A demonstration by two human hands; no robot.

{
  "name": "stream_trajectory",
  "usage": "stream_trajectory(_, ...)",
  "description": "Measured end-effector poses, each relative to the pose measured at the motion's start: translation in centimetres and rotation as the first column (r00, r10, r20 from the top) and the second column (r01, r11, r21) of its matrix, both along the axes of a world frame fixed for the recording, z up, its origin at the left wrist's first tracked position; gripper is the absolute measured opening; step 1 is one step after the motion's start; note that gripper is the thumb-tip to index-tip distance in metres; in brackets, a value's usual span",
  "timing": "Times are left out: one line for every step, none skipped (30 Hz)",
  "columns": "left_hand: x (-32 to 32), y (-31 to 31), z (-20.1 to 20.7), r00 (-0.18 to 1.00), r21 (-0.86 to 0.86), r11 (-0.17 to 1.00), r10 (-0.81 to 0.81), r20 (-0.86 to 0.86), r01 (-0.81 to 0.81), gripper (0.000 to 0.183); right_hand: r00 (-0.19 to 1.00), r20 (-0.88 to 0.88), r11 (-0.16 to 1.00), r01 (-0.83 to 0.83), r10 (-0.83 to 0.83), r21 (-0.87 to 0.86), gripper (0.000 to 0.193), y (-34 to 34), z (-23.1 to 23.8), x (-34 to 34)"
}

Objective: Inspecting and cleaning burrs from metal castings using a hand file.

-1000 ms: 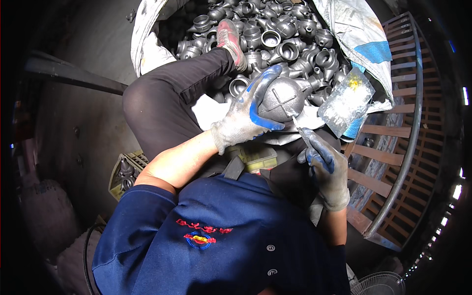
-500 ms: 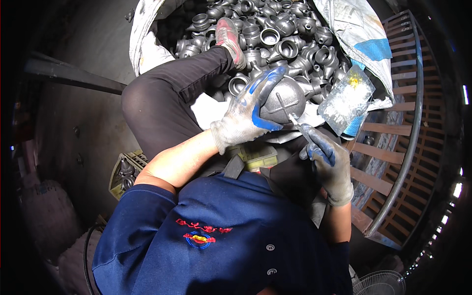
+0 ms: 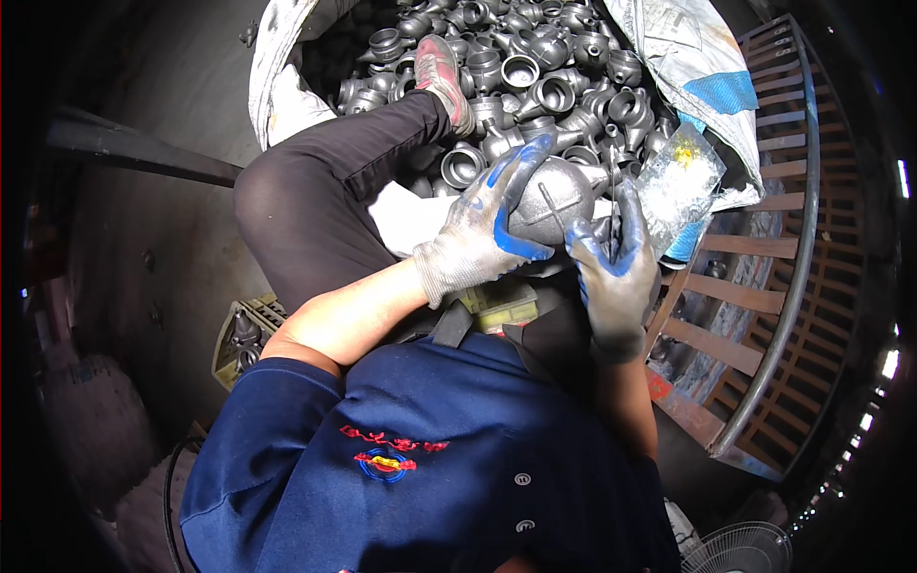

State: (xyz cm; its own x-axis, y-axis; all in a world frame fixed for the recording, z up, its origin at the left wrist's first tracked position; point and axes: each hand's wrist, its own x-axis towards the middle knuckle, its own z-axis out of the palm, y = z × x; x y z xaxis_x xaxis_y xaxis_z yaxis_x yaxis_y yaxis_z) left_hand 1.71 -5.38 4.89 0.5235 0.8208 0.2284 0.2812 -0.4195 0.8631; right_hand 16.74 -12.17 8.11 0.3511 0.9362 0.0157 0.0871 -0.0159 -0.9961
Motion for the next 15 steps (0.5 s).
stream_trajectory(-0.06,0.08,-0.07,1.0,0.001,1.0,0.0,0.0,0.0,0.1,1.0,0.021,1.0,0.013,-0.013,0.003,0.067,0.25,-0.23,-0.17)
stream_trajectory(-0.14,0.25,-0.23,1.0,0.001,1.0,-0.002,0.004,0.002,0.1,1.0,0.0,1.0,0.005,-0.005,-0.016,0.067,0.35,-0.69,-0.16)
stream_trajectory(-0.21,0.37,-0.37,1.0,0.001,1.0,-0.002,0.008,0.002,0.1,1.0,0.0,1.0,0.003,-0.003,-0.016,0.067,0.39,-0.75,-0.18)
stream_trajectory(-0.27,0.36,-0.43,1.0,0.0,1.0,0.0,0.008,0.0,0.1,1.0,0.009,1.0,-0.017,0.017,-0.017,0.066,0.41,-0.79,-0.2)
stream_trajectory(-0.32,0.33,-0.48,1.0,-0.024,1.0,-0.006,-0.002,0.006,0.1,0.999,0.018,0.999,-0.037,0.037,-0.018,0.065,0.43,-0.8,-0.21)
stream_trajectory(-0.4,0.3,-0.52,1.0,-0.048,0.999,-0.012,-0.012,0.012,0.1,0.999,0.02,0.999,-0.038,0.039,-0.019,0.065,0.32,-0.75,-0.01)
stream_trajectory(-0.43,0.32,-0.47,1.0,-0.049,0.999,-0.011,-0.01,0.011,0.1,0.996,0.068,0.998,-0.056,0.058,-0.035,0.065,0.1,-0.66,0.42)
stream_trajectory(-0.43,0.37,-0.34,0.999,-0.105,0.994,-0.025,0.042,0.029,0.1,0.99,0.116,0.996,-0.073,0.078,-0.053,0.065,-0.05,-0.57,0.63)
stream_trajectory(-0.36,0.4,-0.2,0.995,-0.158,0.986,-0.035,0.094,0.05,0.1,0.99,0.117,0.996,-0.074,0.08,-0.052,0.065,-0.11,-0.37,0.58)
stream_trajectory(-0.24,0.42,-0.15,0.995,-0.158,0.986,-0.034,0.094,0.049,0.1,0.999,0.013,0.999,-0.033,0.033,-0.018,0.065,-0.15,-0.13,0.46)
stream_trajectory(-0.08,0.43,-0.11,0.992,-0.146,0.988,-0.04,0.117,0.057,0.101,0.996,-0.092,1.0,0.012,-0.011,0.011,0.065,-0.18,0.1,0.36)
stream_trajectory(0.02,0.4,-0.15,0.989,-0.134,0.989,-0.046,0.141,0.065,0.101,0.979,-0.196,0.998,0.06,-0.052,0.035,0.066,-0.22,0.17,0.29)
stream_trajectory(0.07,0.3,-0.12,0.989,-0.134,0.989,-0.045,0.142,0.064,0.101,0.98,-0.195,0.998,0.059,-0.051,0.035,0.066,-0.2,0.14,0.3)
stream_trajectory(0.09,0.09,-0.01,0.996,-0.09,0.995,-0.029,0.085,0.036,0.102,0.989,-0.141,0.999,0.034,-0.03,0.022,0.066,-0.11,0.08,0.32)
stream_trajectory(0.16,-0.09,0.18,1.0,-0.044,0.999,-0.013,0.027,0.015,0.102,0.996,-0.09,1.0,0.013,-0.012,0.007,0.067,0.02,0.02,0.36)
